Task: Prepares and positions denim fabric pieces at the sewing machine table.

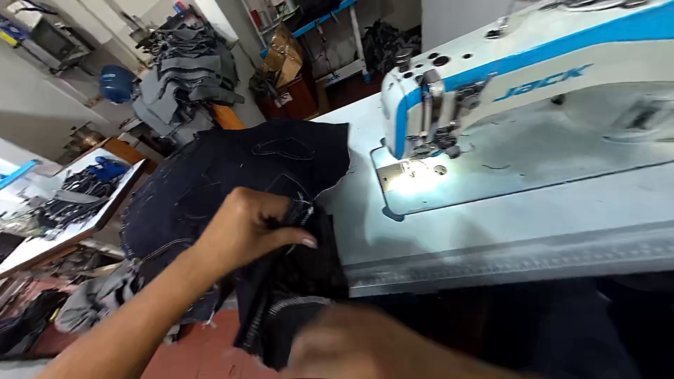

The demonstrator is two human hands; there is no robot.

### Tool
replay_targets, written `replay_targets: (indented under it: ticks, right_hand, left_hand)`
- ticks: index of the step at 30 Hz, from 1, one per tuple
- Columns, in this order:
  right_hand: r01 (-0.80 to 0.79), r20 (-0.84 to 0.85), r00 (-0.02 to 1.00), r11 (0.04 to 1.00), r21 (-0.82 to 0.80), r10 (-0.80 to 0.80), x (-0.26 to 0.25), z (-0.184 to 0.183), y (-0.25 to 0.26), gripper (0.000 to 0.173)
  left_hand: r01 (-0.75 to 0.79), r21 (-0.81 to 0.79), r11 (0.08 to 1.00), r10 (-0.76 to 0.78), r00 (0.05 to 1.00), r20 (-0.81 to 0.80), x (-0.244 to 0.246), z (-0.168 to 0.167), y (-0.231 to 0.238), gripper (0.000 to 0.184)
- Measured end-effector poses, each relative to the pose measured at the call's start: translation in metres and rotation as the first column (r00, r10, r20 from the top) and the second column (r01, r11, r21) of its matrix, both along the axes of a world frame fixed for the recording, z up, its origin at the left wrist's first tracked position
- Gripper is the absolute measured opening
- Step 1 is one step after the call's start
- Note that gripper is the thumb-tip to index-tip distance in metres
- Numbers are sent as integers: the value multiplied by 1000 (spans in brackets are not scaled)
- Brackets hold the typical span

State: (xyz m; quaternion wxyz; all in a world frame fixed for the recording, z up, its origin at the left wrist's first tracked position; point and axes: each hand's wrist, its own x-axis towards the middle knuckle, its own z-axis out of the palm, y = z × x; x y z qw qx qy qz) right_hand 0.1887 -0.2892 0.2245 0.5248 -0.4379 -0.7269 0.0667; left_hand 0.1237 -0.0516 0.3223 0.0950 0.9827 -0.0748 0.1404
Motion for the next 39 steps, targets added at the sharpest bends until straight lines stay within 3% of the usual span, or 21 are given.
replay_targets:
  ticks: [2, 4, 6, 8, 9, 11, 13, 15, 16, 18, 20, 23, 26, 28, 30, 32, 34, 35, 37, 38, 39]
  right_hand:
    - [421, 270, 879, 906, -49, -394, 27, -38, 49, 50]
    - [506, 428, 834, 793, -340, -349, 54, -73, 66, 70]
    - [428, 440, 857, 846, -318, -268, 62, -86, 54, 66]
    - [275, 237, 939, 958, -85, -249, 68, -86, 28, 40]
    - [303, 55, 951, 953, 24, -304, 73, -84, 18, 35]
    - [414, -281, 865, 908, -69, -416, 96, -77, 10, 42]
    - [60, -529, 811, 935, -351, -251, 122, -72, 13, 63]
    - [-372, -750, 659, 888, -270, 48, 132, -77, 27, 71]
    - [-492, -780, 602, 849, -195, 170, 133, -77, 31, 63]
    - [-599, -735, 574, 798, -75, 362, 131, -68, 31, 36]
    - [-599, -657, 641, 794, -105, 397, 123, -59, 24, 40]
    - [-336, -477, 871, 853, -399, 120, 99, -47, 16, 59]
    - [106, -218, 926, 765, -635, -309, 99, -43, 11, 27]
    - [638, 161, 699, 508, -579, -696, 104, -49, 11, 17]
    - [900, 315, 410, 325, -290, -856, 99, -52, 4, 29]
    - [909, 259, 407, 416, -21, -876, 66, -46, -6, 26]
    - [767, 219, 575, 612, 192, -789, 35, -51, 9, 25]
    - [676, 245, 673, 715, 180, -698, 30, -61, 29, 24]
    - [498, 291, 846, 858, -126, -448, 42, -80, 70, 29]
    - [401, 317, 903, 836, -374, -291, 54, -80, 82, 40]
    - [334, 324, 927, 813, -477, -190, 64, -76, 89, 46]
  left_hand:
    - [-19, 198, 980, 17, 1000, 12, 22, -33, -10, 40]
    - [-79, 312, 947, 78, 997, 16, 35, -60, -14, 31]
    - [-148, 323, 935, 137, 989, 57, 43, -72, -13, 25]
    - [-194, 278, 941, 181, 981, 71, 44, -68, -10, 25]
    - [-196, 248, 949, 185, 980, 70, 43, -62, -8, 25]
    - [-157, 182, 971, 153, 987, 38, 38, -48, -3, 27]
    - [-97, 106, 990, 98, 995, -7, 33, -35, 1, 28]
    - [-88, 67, 994, 88, 996, 2, 33, -24, 4, 27]
    - [-99, 54, 994, 99, 995, 16, 32, -22, 7, 27]
    - [-132, 21, 991, 131, 990, 53, 28, -23, 13, 25]
    - [-156, -15, 988, 157, 986, 55, 20, -28, 14, 22]
    - [-194, -22, 981, 195, 980, 49, 17, -39, 8, 23]
    - [-258, 53, 965, 252, 962, 101, 20, -45, 1, 22]
    - [-303, 137, 943, 285, 949, 135, 18, -50, -10, 26]
    - [-298, 209, 931, 263, 948, 180, 22, -57, -27, 27]
    - [-291, 238, 927, 238, 944, 227, 26, -63, -39, 26]
    - [-280, 221, 934, 230, 946, 226, 31, -59, -45, 24]
    - [-270, 204, 941, 228, 951, 210, 32, -56, -47, 23]
    - [-254, 197, 947, 221, 959, 177, 34, -51, -52, 21]
    - [-255, 227, 940, 218, 960, 173, 37, -50, -53, 21]
    - [-260, 259, 930, 222, 960, 169, 42, -50, -51, 21]
